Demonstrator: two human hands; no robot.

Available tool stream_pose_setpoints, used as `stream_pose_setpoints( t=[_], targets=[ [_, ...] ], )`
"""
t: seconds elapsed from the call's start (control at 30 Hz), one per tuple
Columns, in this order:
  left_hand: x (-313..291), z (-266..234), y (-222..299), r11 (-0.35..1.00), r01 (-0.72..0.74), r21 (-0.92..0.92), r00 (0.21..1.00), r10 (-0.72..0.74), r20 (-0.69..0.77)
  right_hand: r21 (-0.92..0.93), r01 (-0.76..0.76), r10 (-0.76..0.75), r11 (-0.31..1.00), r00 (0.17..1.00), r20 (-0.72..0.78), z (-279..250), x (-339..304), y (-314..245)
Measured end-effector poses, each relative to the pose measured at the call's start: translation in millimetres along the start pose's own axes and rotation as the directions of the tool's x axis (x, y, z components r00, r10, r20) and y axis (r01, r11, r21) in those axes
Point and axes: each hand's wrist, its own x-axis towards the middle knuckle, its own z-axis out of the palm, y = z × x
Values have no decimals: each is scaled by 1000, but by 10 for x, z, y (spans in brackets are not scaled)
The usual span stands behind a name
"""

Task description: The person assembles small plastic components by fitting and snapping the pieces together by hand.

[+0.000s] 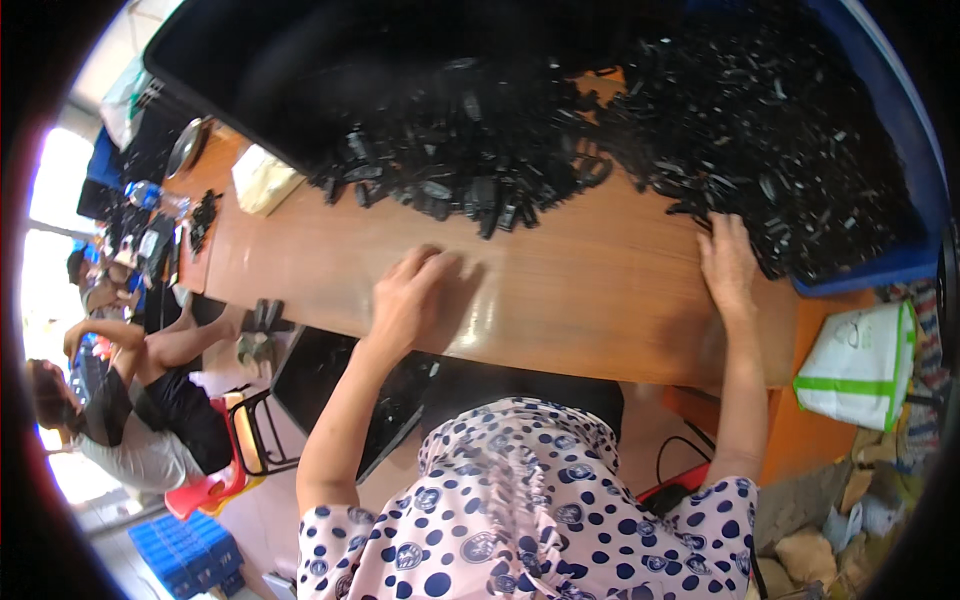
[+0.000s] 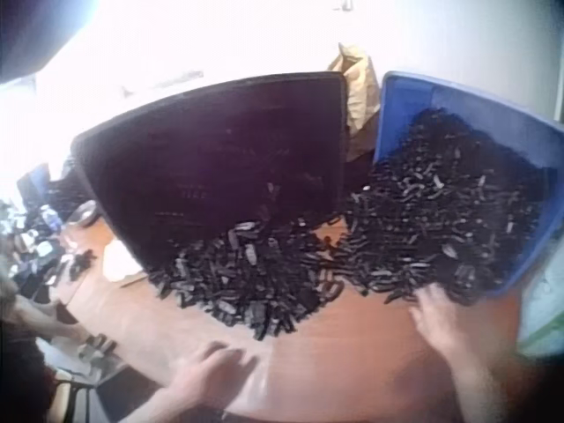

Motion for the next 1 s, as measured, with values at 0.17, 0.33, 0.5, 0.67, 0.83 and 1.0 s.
stream_pose_setpoints(
  t=[0.17,0.33,0.5,0.67,0.83,1.0],
  targets=[
    [540,278,-78,972,-120,201,960,62,274,-6,-10,10,1000,992,126,160,141,328],
    [653,349,-196,889,-300,346,942,220,252,233,45,-64,971,995,77,233,89,353],
    [545,340,-87,953,-227,198,969,202,143,739,-542,-118,-400,830,545,75,-170,-180],
    [134,438,118,923,212,-321,977,-190,100,600,-586,-250,-545,796,551,-119,-261,-978],
    [-154,482,421,558,316,-768,907,-416,71,644,-690,-471,-330,711,521,-201,-243,-1489],
    [-236,277,519,556,377,-741,913,-358,196,738,-671,-452,-70,681,576,-392,-310,-1825]
  ],
)
